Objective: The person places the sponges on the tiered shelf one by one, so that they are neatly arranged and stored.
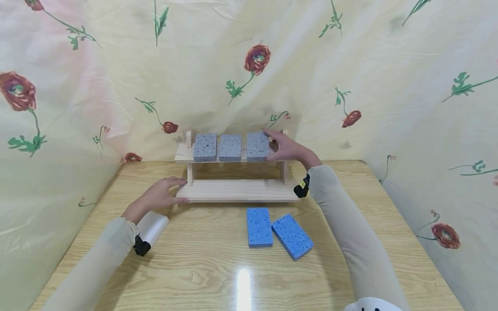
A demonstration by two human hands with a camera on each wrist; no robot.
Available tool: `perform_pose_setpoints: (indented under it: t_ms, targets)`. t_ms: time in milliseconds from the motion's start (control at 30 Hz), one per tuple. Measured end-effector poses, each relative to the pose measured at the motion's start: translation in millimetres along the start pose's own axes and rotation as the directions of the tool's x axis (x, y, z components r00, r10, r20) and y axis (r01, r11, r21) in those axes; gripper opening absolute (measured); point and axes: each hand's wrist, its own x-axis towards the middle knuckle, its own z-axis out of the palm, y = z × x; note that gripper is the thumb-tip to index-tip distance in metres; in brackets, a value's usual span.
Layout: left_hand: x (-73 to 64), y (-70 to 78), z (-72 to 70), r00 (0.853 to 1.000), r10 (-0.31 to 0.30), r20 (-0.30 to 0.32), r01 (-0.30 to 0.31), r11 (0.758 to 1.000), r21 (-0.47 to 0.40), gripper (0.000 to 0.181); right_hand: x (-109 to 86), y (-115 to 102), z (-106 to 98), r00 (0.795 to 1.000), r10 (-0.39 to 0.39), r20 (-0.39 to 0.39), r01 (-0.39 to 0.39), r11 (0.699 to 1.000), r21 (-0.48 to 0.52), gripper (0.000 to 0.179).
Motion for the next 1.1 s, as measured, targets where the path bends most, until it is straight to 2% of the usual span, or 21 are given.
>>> perform_pose_setpoints:
  t_ms: [367,1100]
  targets:
    - [0.2,-0.5,0.0,1.000,0.003,0.000,-0.003,1.000,0.003,0.073,1.5,-0.5,0.3,1.000,-0.007,0.011,0.007,0.999,0.049,0.109]
    - [0.3,-0.6,-0.6,1.000,-0.007,0.010,0.007,1.000,0.005,0.073,0.5,-3.1,1.8,1.000,0.001,0.030,-0.003,0.997,0.082,0.104]
